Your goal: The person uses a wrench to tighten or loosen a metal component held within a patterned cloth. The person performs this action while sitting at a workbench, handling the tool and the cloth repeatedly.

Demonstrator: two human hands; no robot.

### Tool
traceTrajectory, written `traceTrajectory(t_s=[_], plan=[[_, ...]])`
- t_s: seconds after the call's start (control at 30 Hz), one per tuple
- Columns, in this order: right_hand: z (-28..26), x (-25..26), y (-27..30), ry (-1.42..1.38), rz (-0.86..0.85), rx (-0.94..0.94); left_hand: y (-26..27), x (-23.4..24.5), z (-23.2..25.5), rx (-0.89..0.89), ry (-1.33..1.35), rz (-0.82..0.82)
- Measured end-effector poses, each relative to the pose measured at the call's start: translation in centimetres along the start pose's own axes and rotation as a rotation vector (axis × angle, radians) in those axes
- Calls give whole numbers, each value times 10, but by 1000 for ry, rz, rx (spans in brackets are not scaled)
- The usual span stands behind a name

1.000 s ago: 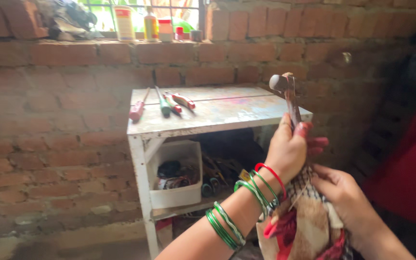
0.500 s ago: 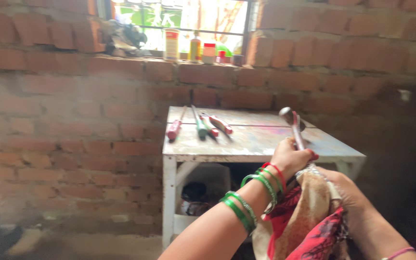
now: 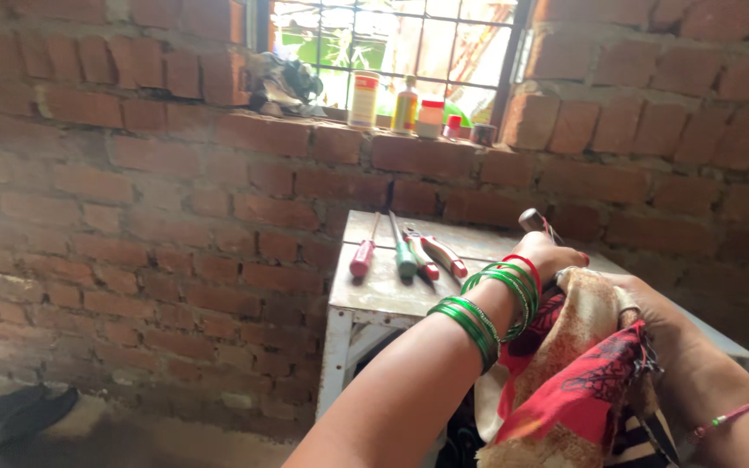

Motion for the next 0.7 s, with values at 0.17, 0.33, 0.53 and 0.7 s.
traceTrajectory(t_s=[0.17, 0.33, 0.53, 0.7], plan=[[-4, -20, -24, 1, -61, -79, -13, 28, -13, 20, -115, 51], [26, 19, -108, 21, -118, -97, -47, 48, -46, -83, -181, 100], [56, 97, -210, 295, -193, 18, -77, 52, -70, -43, -195, 101], [48, 53, -167, 243, -52, -44, -68, 45, -67, 66, -244, 216]])
Point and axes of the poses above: each hand's wrist, its own y-axis away from the middle knuckle, its own x-axis out of the back of the hand, z = x × y, the point moved 1 cm from there along -y, towards the middle knuckle, and after that the axes turned 12 degrees about -y, right-handed, at the moved point
